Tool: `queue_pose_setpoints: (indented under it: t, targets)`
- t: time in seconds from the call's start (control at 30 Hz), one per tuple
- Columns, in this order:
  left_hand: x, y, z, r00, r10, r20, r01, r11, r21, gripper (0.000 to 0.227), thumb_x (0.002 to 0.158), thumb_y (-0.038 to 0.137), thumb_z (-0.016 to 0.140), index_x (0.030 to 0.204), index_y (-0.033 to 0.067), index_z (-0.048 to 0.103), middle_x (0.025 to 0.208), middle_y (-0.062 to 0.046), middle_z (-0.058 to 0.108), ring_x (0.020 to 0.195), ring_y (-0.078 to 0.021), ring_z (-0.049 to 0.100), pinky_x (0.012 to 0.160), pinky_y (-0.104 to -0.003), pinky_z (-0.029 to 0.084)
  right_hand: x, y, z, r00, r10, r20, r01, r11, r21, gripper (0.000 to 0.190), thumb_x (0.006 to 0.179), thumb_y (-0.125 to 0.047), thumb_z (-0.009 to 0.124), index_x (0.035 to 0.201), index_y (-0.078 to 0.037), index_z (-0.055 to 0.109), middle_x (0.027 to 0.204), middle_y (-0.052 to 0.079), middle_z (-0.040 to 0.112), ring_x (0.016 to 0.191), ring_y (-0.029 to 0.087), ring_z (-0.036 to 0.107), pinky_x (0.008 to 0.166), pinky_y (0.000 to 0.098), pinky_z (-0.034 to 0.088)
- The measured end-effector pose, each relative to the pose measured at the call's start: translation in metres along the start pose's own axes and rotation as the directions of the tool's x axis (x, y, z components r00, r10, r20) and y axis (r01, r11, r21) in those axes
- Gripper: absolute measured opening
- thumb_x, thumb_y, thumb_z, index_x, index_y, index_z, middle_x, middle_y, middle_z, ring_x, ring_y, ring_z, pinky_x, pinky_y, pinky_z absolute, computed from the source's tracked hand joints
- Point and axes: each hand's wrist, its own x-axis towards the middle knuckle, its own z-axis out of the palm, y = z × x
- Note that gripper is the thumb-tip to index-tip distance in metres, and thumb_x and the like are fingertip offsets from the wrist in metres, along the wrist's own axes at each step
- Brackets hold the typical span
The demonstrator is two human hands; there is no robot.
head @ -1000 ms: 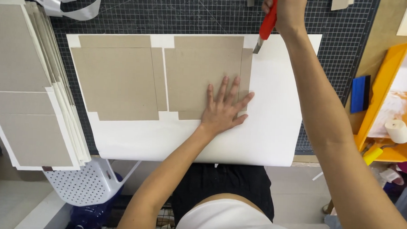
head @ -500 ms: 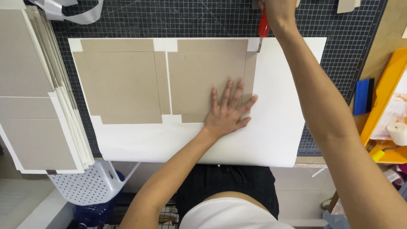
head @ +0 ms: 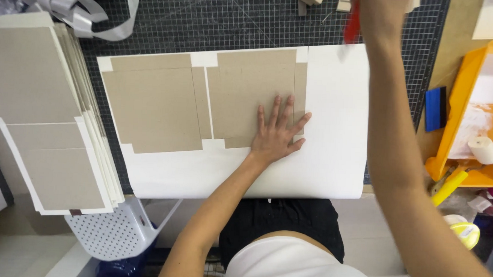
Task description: The person is cutting white paper to size using a utility knife and a square ruler, then applying glue to cardboard components with a roller to assemble them.
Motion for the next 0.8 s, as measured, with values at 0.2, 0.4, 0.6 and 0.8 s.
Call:
queue_pose_setpoints:
  t: [0.2,0.4,0.6,0.8]
  targets:
    - [-0.013,-0.007,0.000,0.992,-0.080,-0.097,0.045,0.947,-0.317,0.075,0.094,0.050,0.063,0.157,0.0258,0.031,0.166,-0.007,0.029,0.156,-0.0271,0.026,0.121,-0.066,0.022,-0.160,0.068,-0.043,0.889,0.420,-0.183,-0.456,0.854,-0.252,0.021,0.097,-0.008,0.064,0.115,-0.005,0.053,0.109,0.010,0.056,0.089,0.019,0.057,0.079,0.0327,0.052]
    - [0.028,-0.111,-0.036,0.911,-0.261,-0.319,0.055,0.843,-0.535,0.045,0.082,0.008,0.065,0.125,0.0183,0.065,0.129,-0.010,0.060,0.114,-0.0321,0.059,0.098,-0.048,0.045,-0.263,0.105,-0.045,0.770,0.614,-0.177,-0.625,0.780,-0.012,0.022,0.100,-0.018,0.060,0.118,-0.010,0.049,0.109,0.010,0.060,0.093,0.020,0.062,0.081,0.0344,0.050]
    - [0.053,-0.217,-0.058,0.954,-0.299,0.029,0.300,0.946,-0.122,0.053,0.081,0.050,0.076,0.121,0.0223,0.056,0.118,-0.003,0.055,0.111,-0.0280,0.047,0.088,-0.050,0.029,-0.290,0.184,-0.038,0.917,0.204,-0.343,-0.306,0.911,-0.275,0.031,0.093,-0.004,0.069,0.119,0.003,0.053,0.116,0.025,0.045,0.105,0.040,0.045,0.094,0.0497,0.042]
    - [0.057,-0.235,-0.067,0.944,-0.213,0.253,0.282,0.918,-0.279,0.034,0.081,0.043,0.081,0.102,0.0265,0.060,0.117,-0.006,0.054,0.120,-0.0331,0.048,0.092,-0.060,0.034,-0.301,0.227,-0.047,0.915,0.272,-0.299,-0.370,0.861,-0.348,0.046,0.085,-0.025,0.070,0.121,0.002,0.060,0.109,0.029,0.067,0.099,0.048,0.062,0.090,0.0472,0.046]
